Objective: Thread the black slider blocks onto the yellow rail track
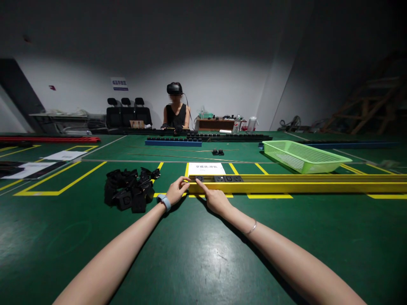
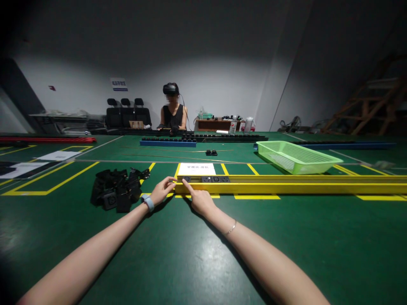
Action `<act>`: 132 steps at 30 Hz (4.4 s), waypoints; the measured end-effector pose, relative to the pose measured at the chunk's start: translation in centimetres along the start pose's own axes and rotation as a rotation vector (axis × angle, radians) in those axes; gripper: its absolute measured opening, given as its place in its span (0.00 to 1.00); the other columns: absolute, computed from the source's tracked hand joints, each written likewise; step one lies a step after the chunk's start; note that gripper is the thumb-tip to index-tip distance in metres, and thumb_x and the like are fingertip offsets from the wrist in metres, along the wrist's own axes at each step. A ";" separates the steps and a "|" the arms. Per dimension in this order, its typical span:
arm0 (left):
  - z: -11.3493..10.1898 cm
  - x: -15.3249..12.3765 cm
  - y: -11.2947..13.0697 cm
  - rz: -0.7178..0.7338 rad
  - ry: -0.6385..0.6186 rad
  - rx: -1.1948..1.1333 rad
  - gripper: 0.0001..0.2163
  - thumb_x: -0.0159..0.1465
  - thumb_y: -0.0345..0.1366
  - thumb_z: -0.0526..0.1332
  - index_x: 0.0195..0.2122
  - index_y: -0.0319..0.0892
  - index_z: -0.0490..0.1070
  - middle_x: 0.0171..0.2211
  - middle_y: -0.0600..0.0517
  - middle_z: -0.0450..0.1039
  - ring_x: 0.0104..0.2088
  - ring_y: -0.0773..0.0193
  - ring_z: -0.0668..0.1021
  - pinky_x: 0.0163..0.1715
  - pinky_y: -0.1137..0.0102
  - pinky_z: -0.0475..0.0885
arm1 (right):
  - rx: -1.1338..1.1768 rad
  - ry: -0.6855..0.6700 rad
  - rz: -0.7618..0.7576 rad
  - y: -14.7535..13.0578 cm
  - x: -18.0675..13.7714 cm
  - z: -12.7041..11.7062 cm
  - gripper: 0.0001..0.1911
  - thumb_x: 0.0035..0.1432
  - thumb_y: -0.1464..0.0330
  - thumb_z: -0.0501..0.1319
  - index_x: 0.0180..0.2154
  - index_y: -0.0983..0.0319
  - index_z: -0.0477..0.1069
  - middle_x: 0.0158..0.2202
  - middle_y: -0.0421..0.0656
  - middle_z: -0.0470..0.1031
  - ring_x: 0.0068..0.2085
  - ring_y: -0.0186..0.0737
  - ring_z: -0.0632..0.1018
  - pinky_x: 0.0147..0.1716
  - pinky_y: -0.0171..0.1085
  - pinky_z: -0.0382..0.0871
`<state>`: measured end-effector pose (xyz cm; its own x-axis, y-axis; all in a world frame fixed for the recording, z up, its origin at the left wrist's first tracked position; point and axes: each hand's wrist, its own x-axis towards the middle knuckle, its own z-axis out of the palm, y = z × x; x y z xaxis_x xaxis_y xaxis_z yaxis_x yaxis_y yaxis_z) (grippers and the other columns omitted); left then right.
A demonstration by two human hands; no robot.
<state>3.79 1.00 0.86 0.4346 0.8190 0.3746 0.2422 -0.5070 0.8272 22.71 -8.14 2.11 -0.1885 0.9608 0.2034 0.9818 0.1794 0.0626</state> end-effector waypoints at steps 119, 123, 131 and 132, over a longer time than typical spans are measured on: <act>2.8 -0.7 2.0 0.412 0.009 0.919 0.10 0.66 0.30 0.50 0.47 0.38 0.64 0.40 0.46 0.67 0.42 0.59 0.69 0.43 0.65 0.69 | 0.022 0.484 -0.111 2.7 -0.5 0.0 0.16 0.60 0.60 0.52 0.45 0.64 0.63 0.38 0.48 0.70 0.42 0.45 0.68 0.48 0.44 0.52; 2.8 -0.7 1.9 0.396 0.018 0.914 0.10 0.65 0.29 0.51 0.46 0.39 0.64 0.40 0.46 0.67 0.42 0.60 0.70 0.42 0.65 0.69 | 0.013 0.492 -0.072 3.7 -1.0 -0.1 0.17 0.61 0.60 0.51 0.46 0.64 0.63 0.39 0.48 0.70 0.42 0.44 0.68 0.48 0.43 0.51; 2.1 -0.7 2.5 0.383 -0.033 0.917 0.07 0.65 0.29 0.53 0.43 0.39 0.66 0.38 0.47 0.69 0.40 0.61 0.71 0.42 0.66 0.69 | -0.021 0.477 -0.076 5.4 -2.2 -0.5 0.18 0.61 0.60 0.51 0.47 0.64 0.62 0.40 0.48 0.71 0.43 0.44 0.68 0.48 0.43 0.50; 1.9 -0.7 2.5 0.379 -0.035 0.918 0.07 0.64 0.28 0.53 0.43 0.39 0.66 0.38 0.47 0.69 0.40 0.61 0.71 0.42 0.66 0.69 | -0.025 0.476 -0.078 5.4 -2.2 -0.5 0.17 0.61 0.60 0.51 0.47 0.64 0.62 0.40 0.48 0.71 0.43 0.44 0.68 0.48 0.43 0.50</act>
<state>5.68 -1.37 1.85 0.6440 0.5590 0.5223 0.6531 -0.7573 0.0052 28.43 -9.40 2.48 -0.2576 0.7398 0.6215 0.9644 0.2367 0.1179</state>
